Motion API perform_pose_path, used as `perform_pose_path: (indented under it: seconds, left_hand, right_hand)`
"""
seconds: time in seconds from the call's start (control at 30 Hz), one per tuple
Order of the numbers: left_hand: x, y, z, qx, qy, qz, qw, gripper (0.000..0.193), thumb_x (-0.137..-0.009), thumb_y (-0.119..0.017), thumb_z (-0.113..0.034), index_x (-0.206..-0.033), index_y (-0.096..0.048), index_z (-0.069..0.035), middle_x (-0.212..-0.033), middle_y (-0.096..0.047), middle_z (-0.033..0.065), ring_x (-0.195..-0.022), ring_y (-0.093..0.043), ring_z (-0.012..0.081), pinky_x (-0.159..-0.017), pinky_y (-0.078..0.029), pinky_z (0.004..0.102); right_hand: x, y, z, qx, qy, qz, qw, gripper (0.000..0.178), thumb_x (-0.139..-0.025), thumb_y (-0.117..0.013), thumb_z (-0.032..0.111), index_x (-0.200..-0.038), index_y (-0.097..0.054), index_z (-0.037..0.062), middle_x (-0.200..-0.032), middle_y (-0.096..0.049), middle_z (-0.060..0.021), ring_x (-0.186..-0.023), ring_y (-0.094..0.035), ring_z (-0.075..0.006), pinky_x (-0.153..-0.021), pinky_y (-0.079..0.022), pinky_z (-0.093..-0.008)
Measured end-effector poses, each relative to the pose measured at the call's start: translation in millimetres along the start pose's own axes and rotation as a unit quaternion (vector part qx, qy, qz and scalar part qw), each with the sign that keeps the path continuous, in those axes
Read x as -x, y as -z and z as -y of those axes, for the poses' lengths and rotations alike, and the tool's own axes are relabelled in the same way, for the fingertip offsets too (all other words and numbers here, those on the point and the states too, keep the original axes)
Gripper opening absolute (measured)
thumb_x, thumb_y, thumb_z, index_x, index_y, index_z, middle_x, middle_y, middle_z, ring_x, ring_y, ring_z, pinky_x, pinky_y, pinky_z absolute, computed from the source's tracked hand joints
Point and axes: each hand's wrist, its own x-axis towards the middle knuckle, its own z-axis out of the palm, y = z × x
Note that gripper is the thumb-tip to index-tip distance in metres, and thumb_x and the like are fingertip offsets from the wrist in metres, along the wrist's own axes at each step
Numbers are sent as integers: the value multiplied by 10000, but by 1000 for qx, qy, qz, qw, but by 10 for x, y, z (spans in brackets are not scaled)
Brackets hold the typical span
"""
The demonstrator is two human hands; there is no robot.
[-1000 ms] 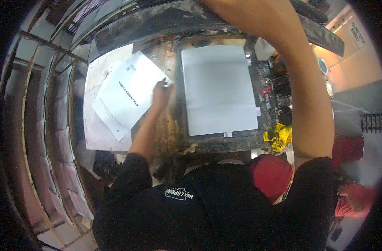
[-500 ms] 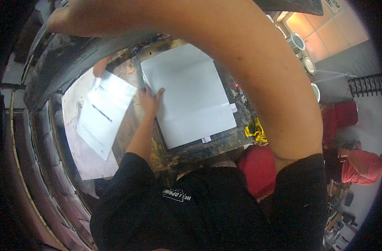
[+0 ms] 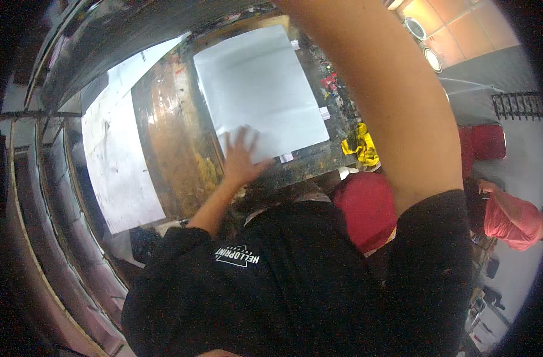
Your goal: The person repeatedly places white paper sheets under a screen printing frame, uses a squeegee to pull ink across the screen, then lifts the frame and removes the printed sheet. The process is repeated continuously throughout the clip.
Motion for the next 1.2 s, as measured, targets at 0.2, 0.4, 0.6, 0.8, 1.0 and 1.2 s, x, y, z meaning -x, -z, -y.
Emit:
perform_pose_path:
  seconds: [0.2,0.4,0.6,0.8,1.0,1.2]
  left_hand:
    - [591,-371,-442,-22,-77,7,997,1201,-771,-442,-925,-1600,-274,-73,-1678,-137,220,-1554,-95,412,-1191,-4,692]
    - [489,1007,-415,385,92,-116,911,1106,-830,-529,-826,-1581,-308,-44,-1654,-208,245,-1535,-219,378,-1251,-124,557]
    - [1373,1729,-622,919,139,-186,317,1325,-792,-375,-932,-1559,-38,94,-1596,-206,337,-1521,-207,418,-1248,-153,563]
    - [1375,8,-59,852,405,-72,324,1284,-774,-315,-976,-1603,-112,-16,-1578,-295,292,-1451,-343,428,-1168,-339,514]
    - [1309,47,-159,797,486,-75,350,1246,-782,-289,-977,-1627,-75,-86,-1632,-245,240,-1486,-268,455,-1172,-305,530]
    - [1290,249,-267,776,508,-85,364,1252,-783,-291,-975,-1615,-114,-56,-1623,-260,255,-1445,-329,495,-1146,-338,556]
  right_hand:
    - [105,91,164,35,-15,58,998,564,-907,-484,465,-1245,-670,54,-972,-719,-277,-947,-692,-425,-898,-526,-491]
    - [543,181,427,-11,-66,96,993,501,-907,-521,433,-1046,-651,-30,-817,-699,-249,-759,-686,-431,-719,-541,-521]
    - [2251,-151,653,-7,53,415,908,453,-951,-576,531,-1036,-721,111,-993,-636,-162,-970,-623,-374,-870,-493,-500]
    - [4146,-1001,854,-134,-78,437,886,419,-877,-708,457,-1116,-669,115,-1020,-654,-118,-1002,-627,-324,-775,-559,-443]
    - [3857,-1826,425,-82,0,331,940,630,-777,-803,332,-1315,-588,82,-1133,-638,-126,-1062,-595,-333,-931,-492,-511]
    - [2363,-3399,-787,-66,-19,275,959,379,-838,-752,380,-1083,-616,124,-1042,-627,-98,-976,-634,-324,-742,-567,-456]
